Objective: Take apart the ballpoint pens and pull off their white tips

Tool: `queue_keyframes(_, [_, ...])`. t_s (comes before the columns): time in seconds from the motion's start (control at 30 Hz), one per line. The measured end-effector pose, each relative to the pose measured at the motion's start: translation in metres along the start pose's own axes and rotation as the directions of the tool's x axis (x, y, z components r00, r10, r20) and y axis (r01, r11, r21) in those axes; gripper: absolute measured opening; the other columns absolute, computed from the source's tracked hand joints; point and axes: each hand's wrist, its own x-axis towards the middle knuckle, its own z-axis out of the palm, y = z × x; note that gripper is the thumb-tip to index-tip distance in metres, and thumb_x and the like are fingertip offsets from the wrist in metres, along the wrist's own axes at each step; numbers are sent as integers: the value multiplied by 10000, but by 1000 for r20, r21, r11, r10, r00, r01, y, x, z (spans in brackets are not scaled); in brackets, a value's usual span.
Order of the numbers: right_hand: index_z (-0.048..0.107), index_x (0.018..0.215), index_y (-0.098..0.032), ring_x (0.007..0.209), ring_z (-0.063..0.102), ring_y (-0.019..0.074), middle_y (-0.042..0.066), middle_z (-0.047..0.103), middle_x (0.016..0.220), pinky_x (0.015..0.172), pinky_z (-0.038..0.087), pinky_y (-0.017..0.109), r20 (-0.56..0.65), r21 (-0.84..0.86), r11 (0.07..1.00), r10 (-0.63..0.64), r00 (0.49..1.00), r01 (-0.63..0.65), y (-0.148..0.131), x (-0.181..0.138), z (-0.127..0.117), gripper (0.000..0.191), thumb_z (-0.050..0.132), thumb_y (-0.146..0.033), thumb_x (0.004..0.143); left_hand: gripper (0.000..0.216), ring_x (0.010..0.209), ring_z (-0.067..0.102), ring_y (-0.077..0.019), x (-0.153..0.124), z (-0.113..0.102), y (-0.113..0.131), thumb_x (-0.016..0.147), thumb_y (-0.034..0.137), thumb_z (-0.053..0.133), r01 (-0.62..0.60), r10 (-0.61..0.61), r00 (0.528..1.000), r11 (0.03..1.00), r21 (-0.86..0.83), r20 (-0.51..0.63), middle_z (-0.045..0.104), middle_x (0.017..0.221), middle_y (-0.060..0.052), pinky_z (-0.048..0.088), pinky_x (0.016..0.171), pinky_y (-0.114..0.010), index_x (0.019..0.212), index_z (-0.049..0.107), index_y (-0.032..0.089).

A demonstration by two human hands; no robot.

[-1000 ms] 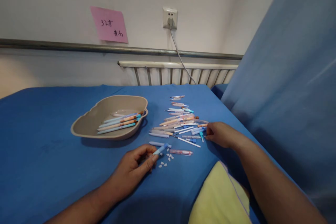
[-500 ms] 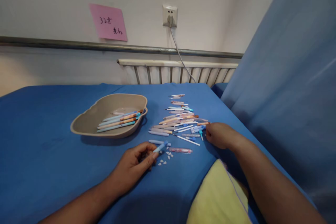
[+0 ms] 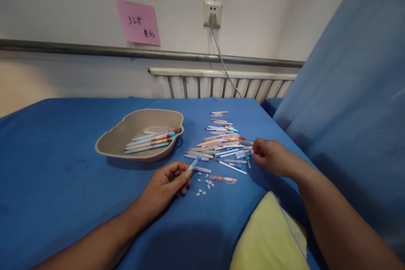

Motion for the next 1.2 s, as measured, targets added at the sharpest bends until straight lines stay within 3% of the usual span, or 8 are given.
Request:
queue_keyframes(0.17, [513,778,-201,572,554,132,4,645,655,516,324,215,-139,73,997,-21,990,31,1,3,3,34,517,-212,810,247,504,489,-82,-1,1,0,787,399,600,-12,12,1000,1000,4,4,563,627,30,380,464,-185,819,584,155])
queue_keyframes(0.33, [522,828,-200,610,588,134,-1,649,687,557,390,215,-331,210,976,7,943,66,1,8,4,49,506,-245,817,249,501,488,-87,-1,1,1,790,403,588,-10,10,1000,1000,16,12,561,622,32,377,466,-193,832,582,157])
queue_keyframes(0.43, [555,853,-194,626,597,137,7,652,698,578,407,221,-355,256,965,30,934,66,3,10,4,100,489,-267,841,249,503,488,-88,-1,1,1,790,401,587,-10,10,1000,1000,19,12,562,626,32,379,469,-196,832,581,156])
queue_keyframes(0.5, [580,853,-193,630,589,136,5,649,698,582,399,222,-311,242,967,-5,950,84,4,10,6,125,489,-278,850,251,503,488,-90,0,1,1,789,404,587,-12,11,1000,1000,23,13,563,626,31,384,475,-199,838,582,158])
queue_keyframes(0.6, [606,809,-190,597,544,126,-14,609,644,561,370,215,-153,196,968,-128,980,157,0,8,11,151,491,-275,856,249,509,490,-90,-1,1,1,793,404,584,-14,13,1000,1000,27,20,565,633,30,395,491,-202,840,580,159])
queue_keyframes(0.77, [615,780,-183,611,512,117,-11,607,666,566,336,208,48,103,957,-277,960,271,-18,3,25,98,538,-219,829,240,503,487,-89,-1,1,1,791,396,585,-17,17,1000,1000,25,7,559,624,31,384,477,-198,830,580,159])
queue_keyframes(0.97, [590,825,-179,684,544,136,32,643,803,595,326,218,31,-35,973,-227,973,228,-26,-1,25,56,594,-225,795,250,501,491,-87,-2,2,2,781,398,597,-12,12,1000,1000,2,10,564,626,34,387,476,-198,842,585,156])
queue_keyframes(1.2, [593,886,-181,777,604,183,75,669,898,613,331,243,93,-180,975,-118,989,133,-27,0,31,89,573,-205,802,246,525,505,-97,-4,4,2,775,395,605,-18,18,1000,1000,-7,2,575,640,19,418,502,-208,832,592,156])
